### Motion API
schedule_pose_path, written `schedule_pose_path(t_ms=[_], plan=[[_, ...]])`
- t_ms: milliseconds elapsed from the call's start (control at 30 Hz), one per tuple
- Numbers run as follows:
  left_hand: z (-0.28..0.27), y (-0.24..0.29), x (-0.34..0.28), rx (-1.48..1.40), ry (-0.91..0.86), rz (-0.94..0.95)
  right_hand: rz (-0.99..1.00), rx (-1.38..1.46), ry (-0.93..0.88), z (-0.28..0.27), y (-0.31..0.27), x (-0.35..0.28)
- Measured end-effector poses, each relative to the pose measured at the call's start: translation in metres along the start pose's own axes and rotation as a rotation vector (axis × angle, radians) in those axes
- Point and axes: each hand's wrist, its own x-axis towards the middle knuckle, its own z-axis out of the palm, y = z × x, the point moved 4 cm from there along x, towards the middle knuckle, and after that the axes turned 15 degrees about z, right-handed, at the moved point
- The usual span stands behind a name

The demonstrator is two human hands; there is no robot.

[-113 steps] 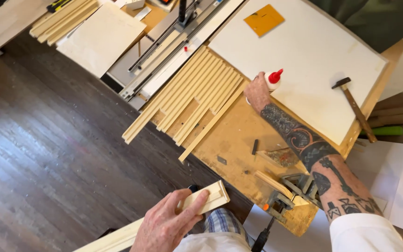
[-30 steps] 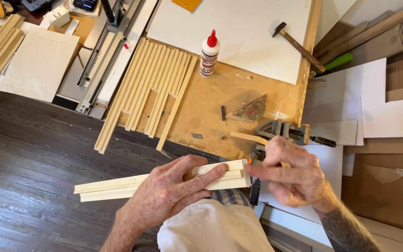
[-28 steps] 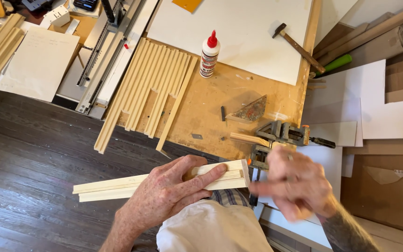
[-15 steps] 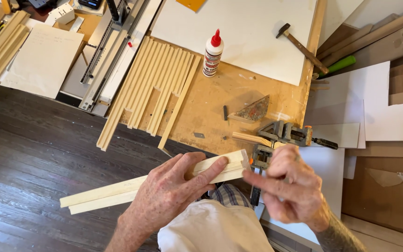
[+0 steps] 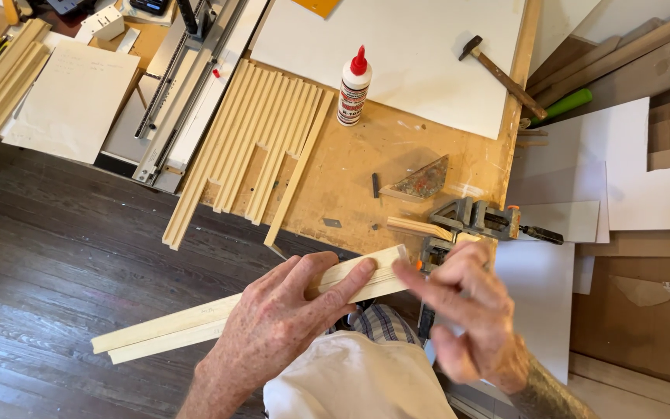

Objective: Gluing and clamping wooden strips to assemble a frame joint

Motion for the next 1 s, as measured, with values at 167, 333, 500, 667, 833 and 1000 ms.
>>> schedule_pose_path(t_ms=[167, 333, 500, 667, 833, 1000], plan=[[0.005, 0.000, -0.007, -0.010, -0.014, -0.012, 0.027, 0.095, 0.052, -0.007, -0.004, 0.002], [0.002, -0.001, -0.006, -0.031, -0.009, -0.005, 0.059, 0.008, -0.102, -0.009, -0.027, 0.015], [0.003, -0.002, -0.007, -0.021, -0.007, 0.000, -0.010, 0.008, -0.110, -0.005, -0.017, 0.006], [0.003, -0.003, -0.010, -0.024, -0.021, -0.009, 0.049, 0.101, -0.007, -0.007, -0.008, 0.004], [0.002, -0.005, -0.011, -0.048, -0.020, -0.003, 0.077, 0.227, -0.006, -0.008, -0.010, 0.004], [0.002, -0.005, -0.015, -0.228, -0.021, -0.035, 0.035, 0.279, -0.041, -0.007, -0.001, 0.003]])
